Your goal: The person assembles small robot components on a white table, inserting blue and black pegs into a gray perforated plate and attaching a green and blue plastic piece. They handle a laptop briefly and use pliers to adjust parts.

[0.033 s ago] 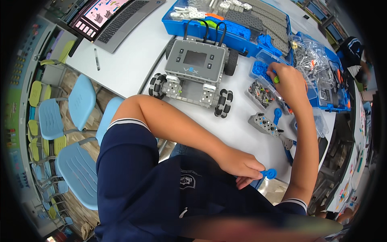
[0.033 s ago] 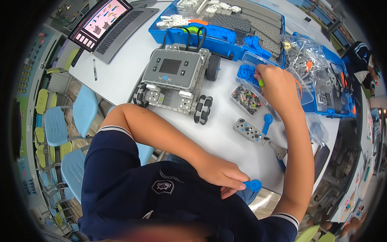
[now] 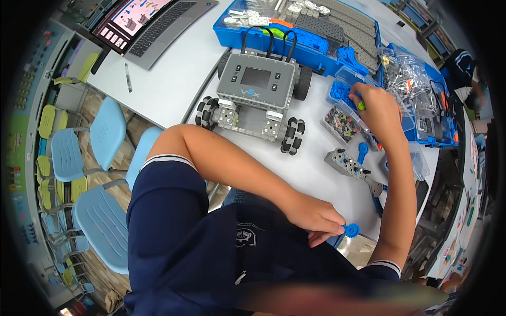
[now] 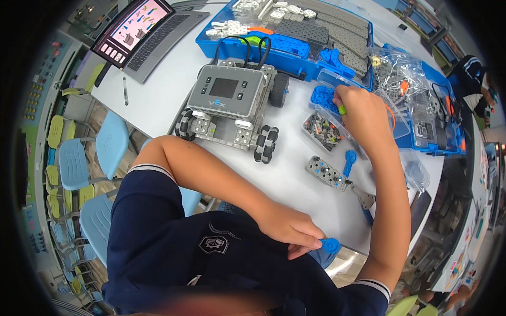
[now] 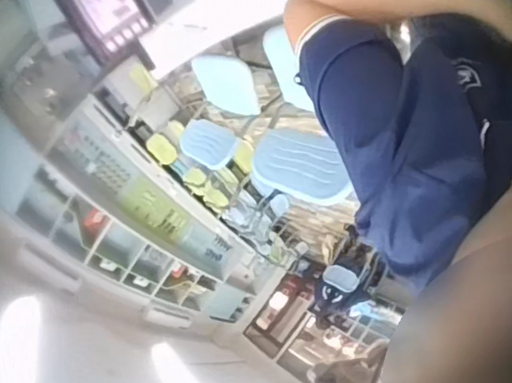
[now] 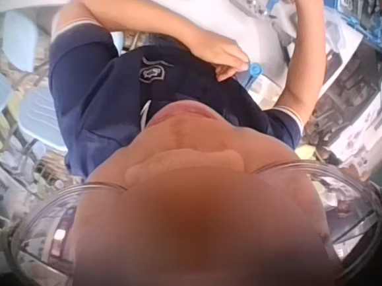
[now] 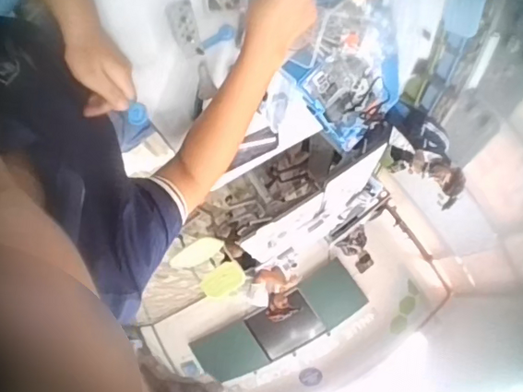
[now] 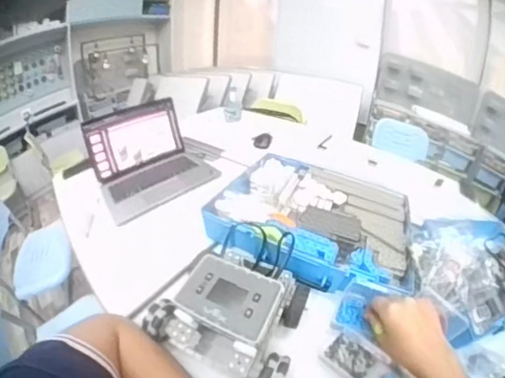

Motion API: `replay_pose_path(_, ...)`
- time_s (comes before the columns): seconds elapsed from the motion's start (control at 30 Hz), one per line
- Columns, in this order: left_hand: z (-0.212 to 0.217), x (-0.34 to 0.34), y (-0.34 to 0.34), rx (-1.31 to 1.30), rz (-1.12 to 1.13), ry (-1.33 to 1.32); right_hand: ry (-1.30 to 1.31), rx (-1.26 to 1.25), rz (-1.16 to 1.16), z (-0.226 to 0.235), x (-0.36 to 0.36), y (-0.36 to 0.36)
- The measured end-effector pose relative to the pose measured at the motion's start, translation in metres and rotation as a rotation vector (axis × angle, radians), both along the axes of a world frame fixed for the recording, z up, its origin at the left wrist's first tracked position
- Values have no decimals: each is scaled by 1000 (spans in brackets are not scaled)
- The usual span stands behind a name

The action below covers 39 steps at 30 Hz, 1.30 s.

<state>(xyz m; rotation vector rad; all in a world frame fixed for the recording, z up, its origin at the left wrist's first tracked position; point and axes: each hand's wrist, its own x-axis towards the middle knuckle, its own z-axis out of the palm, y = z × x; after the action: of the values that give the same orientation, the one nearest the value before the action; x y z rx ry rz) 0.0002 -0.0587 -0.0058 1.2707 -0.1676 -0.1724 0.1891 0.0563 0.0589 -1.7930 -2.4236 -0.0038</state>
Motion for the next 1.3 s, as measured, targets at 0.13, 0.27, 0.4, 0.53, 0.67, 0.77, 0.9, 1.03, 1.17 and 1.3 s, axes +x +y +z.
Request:
replay_pose_path(0.13, -1, 1, -1, -2, 22, 4, 30, 8, 20, 1, 1, -3)
replay_pose_path(0.27, 1, 2, 2, 83, -6, -11, 74, -10, 16, 0, 2, 0)
replay_pose_path(0.4, 1, 1, 8, 163, -45, -55, -3, 2, 67, -3, 5, 9)
replay_pose_path(0.53, 0, 1, 6, 59, -41, -1, -49, -9, 87, -6, 9, 12)
replay_pose_path(0.67, -5, 5, 4, -108, -4, 5, -51, -2, 100, -7, 10, 11)
replay_pose_path(0.77, -8, 8, 4, -253, -11, 15, 81, 86, 80, -1, 6, 4)
replay_pose_path(0.9, -12, 11, 6, -341, 29, -21, 324, 225, 30, 26, 1, -22)
replay_pose_path(1.03, -13, 12, 7, -496, 43, -37, 501, 260, -28, 63, 5, -62)
replay_pose_path(1.17, -8, 9, 4, -526, 18, -82, 614, 274, -49, 87, 7, -91)
replay_pose_path(1.3, 1, 5, 7, -514, 37, -36, 665, 370, 51, 101, -5, -109)
